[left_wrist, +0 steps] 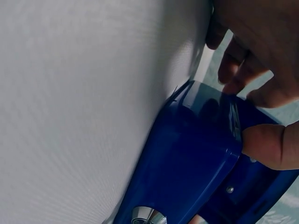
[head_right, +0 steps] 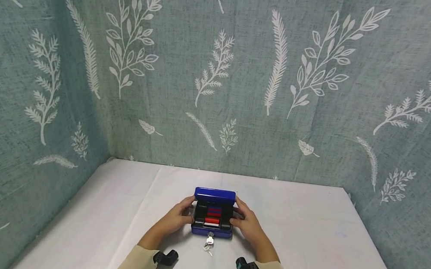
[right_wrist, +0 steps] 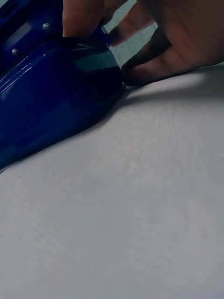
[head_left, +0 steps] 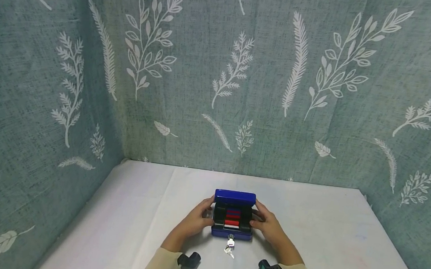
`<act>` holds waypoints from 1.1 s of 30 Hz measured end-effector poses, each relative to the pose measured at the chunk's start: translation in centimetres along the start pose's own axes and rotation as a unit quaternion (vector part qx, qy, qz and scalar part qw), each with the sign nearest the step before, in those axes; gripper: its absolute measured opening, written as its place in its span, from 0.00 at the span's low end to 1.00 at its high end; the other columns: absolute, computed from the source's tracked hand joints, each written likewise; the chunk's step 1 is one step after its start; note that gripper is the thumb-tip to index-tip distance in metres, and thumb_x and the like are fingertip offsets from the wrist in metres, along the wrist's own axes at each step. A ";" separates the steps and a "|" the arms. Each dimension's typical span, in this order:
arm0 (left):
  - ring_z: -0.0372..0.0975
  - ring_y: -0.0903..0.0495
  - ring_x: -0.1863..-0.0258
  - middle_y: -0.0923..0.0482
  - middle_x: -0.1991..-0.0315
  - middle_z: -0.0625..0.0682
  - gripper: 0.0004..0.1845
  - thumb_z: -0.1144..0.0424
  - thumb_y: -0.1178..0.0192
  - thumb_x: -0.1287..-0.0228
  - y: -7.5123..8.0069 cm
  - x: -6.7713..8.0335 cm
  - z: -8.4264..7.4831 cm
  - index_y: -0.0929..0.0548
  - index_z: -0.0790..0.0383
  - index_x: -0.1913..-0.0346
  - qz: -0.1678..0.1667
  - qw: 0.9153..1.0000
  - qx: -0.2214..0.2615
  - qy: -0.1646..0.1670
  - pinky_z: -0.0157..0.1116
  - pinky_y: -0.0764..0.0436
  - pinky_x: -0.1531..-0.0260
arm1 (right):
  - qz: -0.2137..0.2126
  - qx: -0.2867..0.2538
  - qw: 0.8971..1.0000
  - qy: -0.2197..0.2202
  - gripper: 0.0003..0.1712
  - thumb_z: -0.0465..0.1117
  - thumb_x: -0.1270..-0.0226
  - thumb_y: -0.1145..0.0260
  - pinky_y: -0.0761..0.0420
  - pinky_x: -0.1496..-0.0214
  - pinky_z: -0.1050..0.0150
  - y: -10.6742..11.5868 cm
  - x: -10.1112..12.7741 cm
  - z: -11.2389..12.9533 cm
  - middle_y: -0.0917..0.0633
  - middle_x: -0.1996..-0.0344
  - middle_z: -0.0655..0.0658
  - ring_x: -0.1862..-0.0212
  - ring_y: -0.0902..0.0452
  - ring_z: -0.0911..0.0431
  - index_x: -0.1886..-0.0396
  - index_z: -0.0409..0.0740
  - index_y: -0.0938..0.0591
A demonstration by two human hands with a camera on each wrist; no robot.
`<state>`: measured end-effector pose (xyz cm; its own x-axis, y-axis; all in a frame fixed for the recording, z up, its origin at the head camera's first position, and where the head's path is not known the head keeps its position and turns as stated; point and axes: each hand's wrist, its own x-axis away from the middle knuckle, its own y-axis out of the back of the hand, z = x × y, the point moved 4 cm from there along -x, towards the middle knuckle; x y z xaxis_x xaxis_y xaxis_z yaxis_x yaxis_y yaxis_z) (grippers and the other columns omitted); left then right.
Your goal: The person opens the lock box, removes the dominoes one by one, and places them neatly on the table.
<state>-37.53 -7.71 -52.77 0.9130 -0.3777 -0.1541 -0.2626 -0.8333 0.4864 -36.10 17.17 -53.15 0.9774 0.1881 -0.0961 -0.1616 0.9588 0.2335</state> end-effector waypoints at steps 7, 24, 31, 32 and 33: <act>0.52 0.31 0.42 0.35 0.31 0.58 0.48 0.69 0.37 0.55 -0.2 0.1 0.1 0.42 0.62 0.25 0.001 1.000 -0.002 0.006 0.60 0.37 0.39 | 0.008 0.017 1.000 -0.003 0.46 0.21 0.45 0.39 0.39 0.34 0.38 -0.2 -0.1 0.4 0.44 0.27 0.31 0.32 0.40 0.32 0.25 0.35 0.43; 0.53 0.34 0.38 0.38 0.31 0.58 0.49 0.67 0.40 0.54 -0.5 -0.3 0.0 0.47 0.63 0.24 0.019 1.000 -0.017 0.013 0.60 0.39 0.37 | 0.015 0.031 0.999 -0.007 0.44 0.24 0.41 0.40 0.43 0.32 0.37 -0.5 -0.1 0.1 0.40 0.29 0.31 0.32 0.39 0.34 0.25 0.35 0.43; 0.52 0.35 0.38 0.38 0.32 0.57 0.51 0.66 0.39 0.56 -0.6 -0.3 0.3 0.47 0.64 0.24 0.018 0.999 -0.019 0.020 0.59 0.41 0.36 | 0.017 0.031 0.999 -0.015 0.43 0.22 0.42 0.40 0.38 0.35 0.35 -0.8 0.2 0.6 0.32 0.35 0.27 0.35 0.36 0.31 0.26 0.35 0.41; 0.52 0.35 0.37 0.38 0.32 0.57 0.51 0.66 0.39 0.56 -0.6 -0.3 0.3 0.47 0.64 0.24 0.018 0.999 -0.019 0.022 0.59 0.41 0.36 | 0.017 0.033 0.999 -0.014 0.43 0.23 0.42 0.40 0.37 0.36 0.36 -0.7 0.0 0.2 0.31 0.35 0.27 0.35 0.36 0.32 0.26 0.35 0.42; 0.52 0.35 0.37 0.38 0.32 0.57 0.51 0.66 0.39 0.56 -0.6 -0.4 0.3 0.47 0.64 0.24 0.018 0.999 -0.019 0.023 0.59 0.41 0.35 | 0.019 0.032 0.999 -0.012 0.43 0.23 0.42 0.39 0.37 0.36 0.36 -0.7 0.1 0.3 0.31 0.36 0.26 0.35 0.35 0.32 0.26 0.34 0.42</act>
<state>-37.80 -7.18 -53.26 0.9172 -0.3866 -0.0962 -0.2836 -0.8031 0.5240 -35.86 16.44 -53.04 0.9739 0.2177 -0.0639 -0.1896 0.9355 0.2981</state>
